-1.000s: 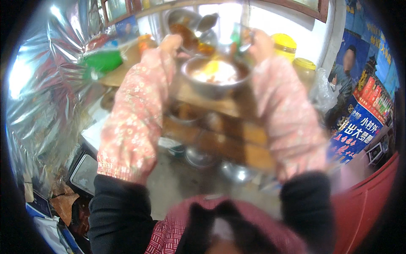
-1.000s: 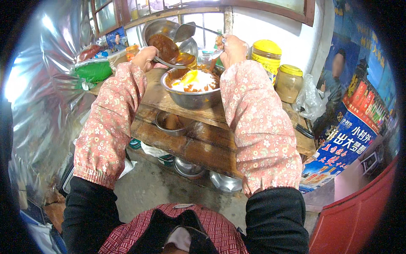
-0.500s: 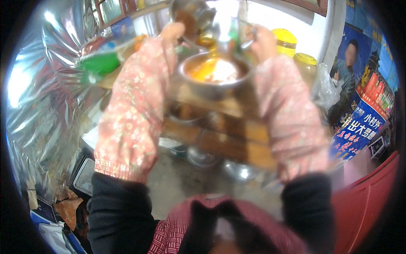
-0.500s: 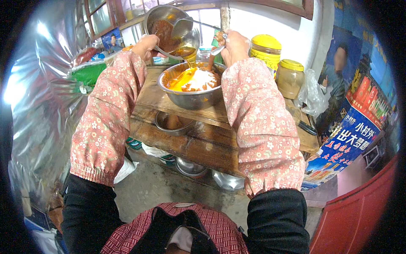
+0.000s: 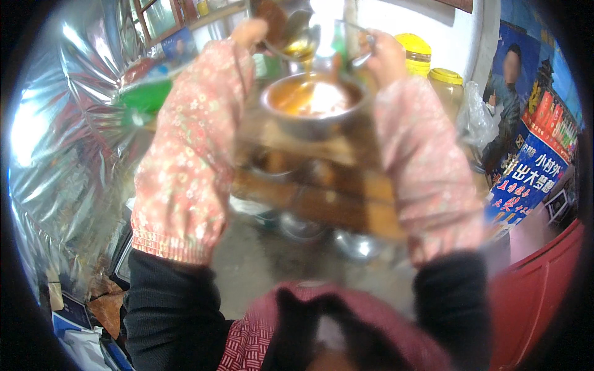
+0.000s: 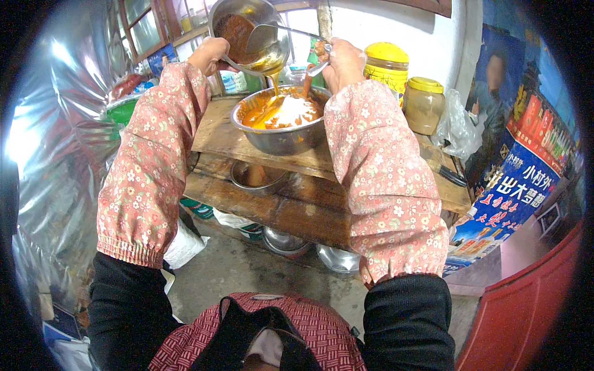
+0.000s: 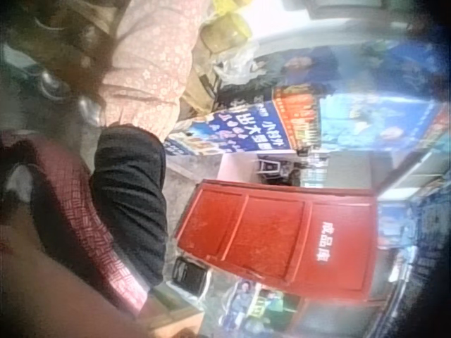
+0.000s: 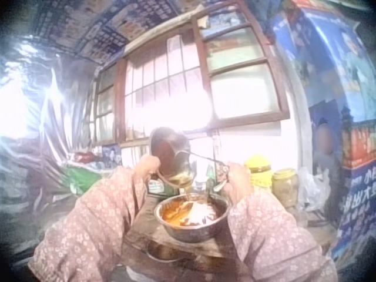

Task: The person mixes a thick orange paste in a metal bowl using a spoon, then adds a clear liquid from a plastic bottle and a white powder from a packet. The person continues to stir the mixture to combine the ingredients.

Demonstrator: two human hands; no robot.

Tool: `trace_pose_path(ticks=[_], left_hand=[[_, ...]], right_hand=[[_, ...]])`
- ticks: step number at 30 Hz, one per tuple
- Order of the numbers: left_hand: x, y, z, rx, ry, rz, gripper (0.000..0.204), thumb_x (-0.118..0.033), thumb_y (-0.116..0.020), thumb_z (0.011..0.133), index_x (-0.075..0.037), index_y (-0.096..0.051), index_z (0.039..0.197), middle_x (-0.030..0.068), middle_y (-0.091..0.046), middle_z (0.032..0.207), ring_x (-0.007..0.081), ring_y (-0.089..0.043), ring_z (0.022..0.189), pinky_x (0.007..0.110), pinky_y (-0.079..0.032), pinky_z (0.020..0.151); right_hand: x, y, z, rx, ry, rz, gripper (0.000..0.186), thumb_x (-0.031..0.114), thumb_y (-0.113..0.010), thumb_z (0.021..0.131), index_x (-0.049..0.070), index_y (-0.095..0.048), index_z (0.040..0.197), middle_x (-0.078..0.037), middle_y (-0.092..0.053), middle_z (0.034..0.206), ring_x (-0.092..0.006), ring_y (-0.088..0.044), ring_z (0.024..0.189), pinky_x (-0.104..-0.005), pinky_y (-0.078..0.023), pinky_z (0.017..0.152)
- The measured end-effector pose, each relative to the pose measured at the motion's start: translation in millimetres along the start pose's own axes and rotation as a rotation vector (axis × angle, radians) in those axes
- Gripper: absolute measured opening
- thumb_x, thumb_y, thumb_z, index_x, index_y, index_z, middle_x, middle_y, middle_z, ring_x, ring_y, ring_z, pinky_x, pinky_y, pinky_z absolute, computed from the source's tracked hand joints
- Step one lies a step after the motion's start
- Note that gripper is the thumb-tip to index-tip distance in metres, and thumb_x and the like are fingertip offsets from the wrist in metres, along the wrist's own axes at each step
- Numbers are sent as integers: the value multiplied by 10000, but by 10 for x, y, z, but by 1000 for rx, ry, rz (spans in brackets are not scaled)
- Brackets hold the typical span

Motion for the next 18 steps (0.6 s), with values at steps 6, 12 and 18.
trace_pose_path(ticks=[6, 12, 18], left_hand=[[-212, -116, -207, 33, -2, -51, 195, 34, -383, 718, 117, -490, 858, 225, -557, 815, 346, -607, 709, 411, -569, 532], [-8, -139, 8, 18, -69, 18, 192, 27, -405, 722, 108, -513, 858, 221, -568, 856, 352, -606, 720, 420, -569, 539], [131, -188, 138, 20, -80, 9, 115, 18, -420, 731, 79, -514, 757, 197, -565, 771, 371, -607, 680, 455, -561, 526]], right_hand=[[15, 107, 60, -17, 14, -68, 129, 30, -490, 789, -62, -504, 879, -134, -538, 696, -226, -531, 568, -355, -478, 501], [26, 74, -87, -22, -7, 6, 96, 12, -443, 819, -76, -452, 858, -156, -519, 703, -159, -463, 481, -243, -365, 377], [-6, 153, -14, 5, -25, -15, 123, 18, -427, 830, -85, -446, 894, -161, -521, 706, -161, -469, 494, -239, -366, 389]])
Point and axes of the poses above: each hand's wrist, its own z-axis towards the middle knuckle, its own y-axis out of the back of the hand, x = y × z, the point moved 2 cm from there along z, towards the middle knuckle
